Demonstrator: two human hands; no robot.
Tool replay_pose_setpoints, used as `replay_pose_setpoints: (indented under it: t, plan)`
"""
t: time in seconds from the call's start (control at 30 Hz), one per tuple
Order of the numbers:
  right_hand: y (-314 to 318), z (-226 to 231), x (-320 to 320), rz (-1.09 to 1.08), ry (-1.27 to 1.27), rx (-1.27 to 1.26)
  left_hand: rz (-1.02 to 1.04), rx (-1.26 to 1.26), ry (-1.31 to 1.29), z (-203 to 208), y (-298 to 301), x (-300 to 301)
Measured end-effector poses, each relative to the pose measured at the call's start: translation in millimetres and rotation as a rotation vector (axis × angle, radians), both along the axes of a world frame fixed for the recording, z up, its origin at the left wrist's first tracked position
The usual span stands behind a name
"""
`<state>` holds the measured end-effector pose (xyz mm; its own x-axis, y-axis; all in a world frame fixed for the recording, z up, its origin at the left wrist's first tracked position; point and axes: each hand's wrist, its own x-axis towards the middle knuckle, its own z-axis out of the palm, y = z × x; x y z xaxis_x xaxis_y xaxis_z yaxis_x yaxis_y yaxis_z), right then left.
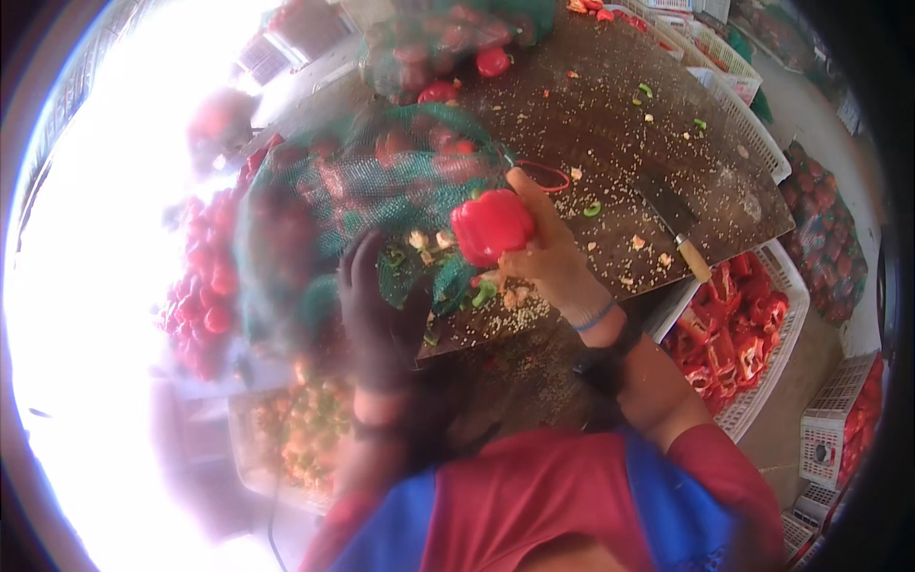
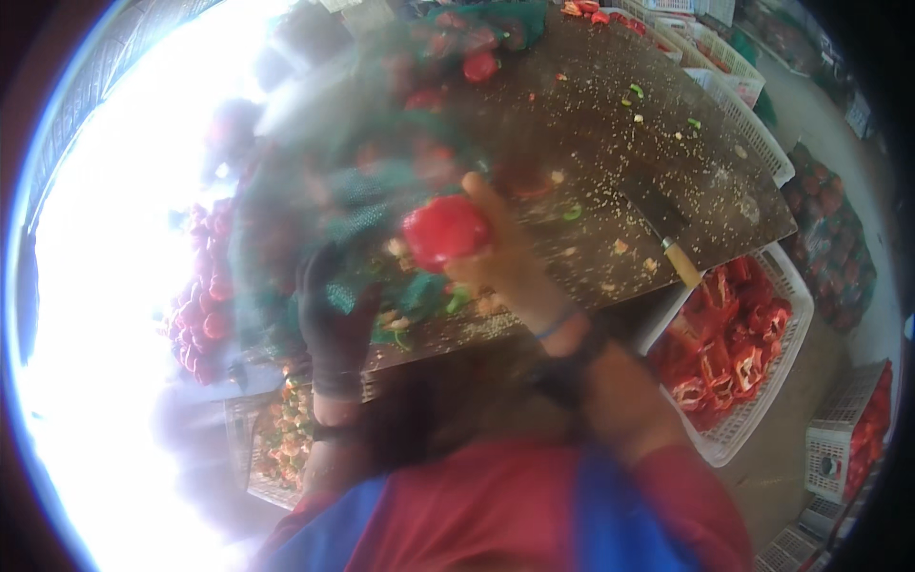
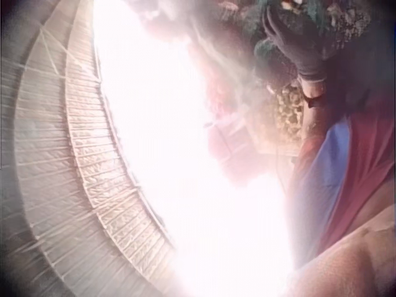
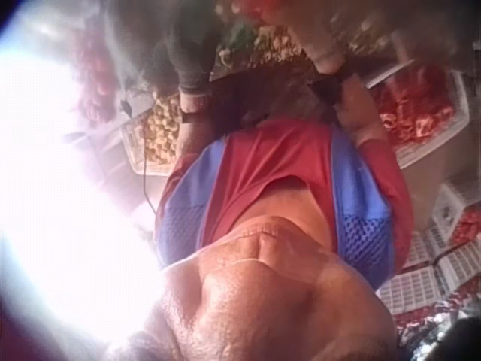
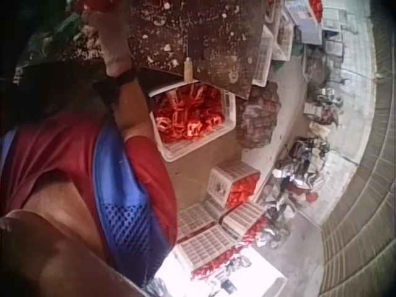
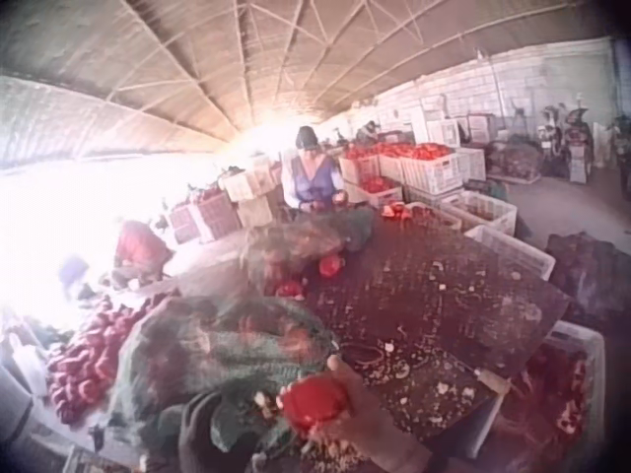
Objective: The person de-stems and cores red bell peppers by hand, placing the processed vegetable into a bin and the discarded stems and seeds into a separate container.
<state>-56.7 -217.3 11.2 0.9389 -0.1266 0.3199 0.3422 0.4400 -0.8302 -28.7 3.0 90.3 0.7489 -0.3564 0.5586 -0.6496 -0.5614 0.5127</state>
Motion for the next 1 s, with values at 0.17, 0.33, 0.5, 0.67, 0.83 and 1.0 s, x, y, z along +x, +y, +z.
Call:
replay_pose_setpoints:
  t: [0.17, 0.33, 0.5, 0.67, 0.83, 1.0]
  plan:
    - [-3.7, 19.4, -13.6, -0.374, -0.203, -0.747, -0.491, -0.733, 0.996, -24.2, -42.4, 0.1]
    - [3.6, 10.5, -8.0, 0.132, 0.087, -0.062, -0.506, -0.604, 0.870, -65.3, -28.1, 13.4]
    - [10.1, 1.4, 0.5, 0.233, 0.256, -0.329, -0.533, -0.646, 0.933, -81.8, -17.8, 20.4]
    - [29.4, -5.6, 13.0, 0.086, 0.303, -0.421, -0.305, -0.224, 0.291, -100.5, -15.1, 26.6]
    - [35.6, -17.6, 16.5, 0.154, 0.149, -0.520, -0.354, -0.362, 0.318, -96.2, -5.6, 25.6]
    - [30.8, -16.6, 12.9, 0.166, 0.069, -0.609, -0.476, -0.481, 0.486, -86.8, -5.1, 19.5]
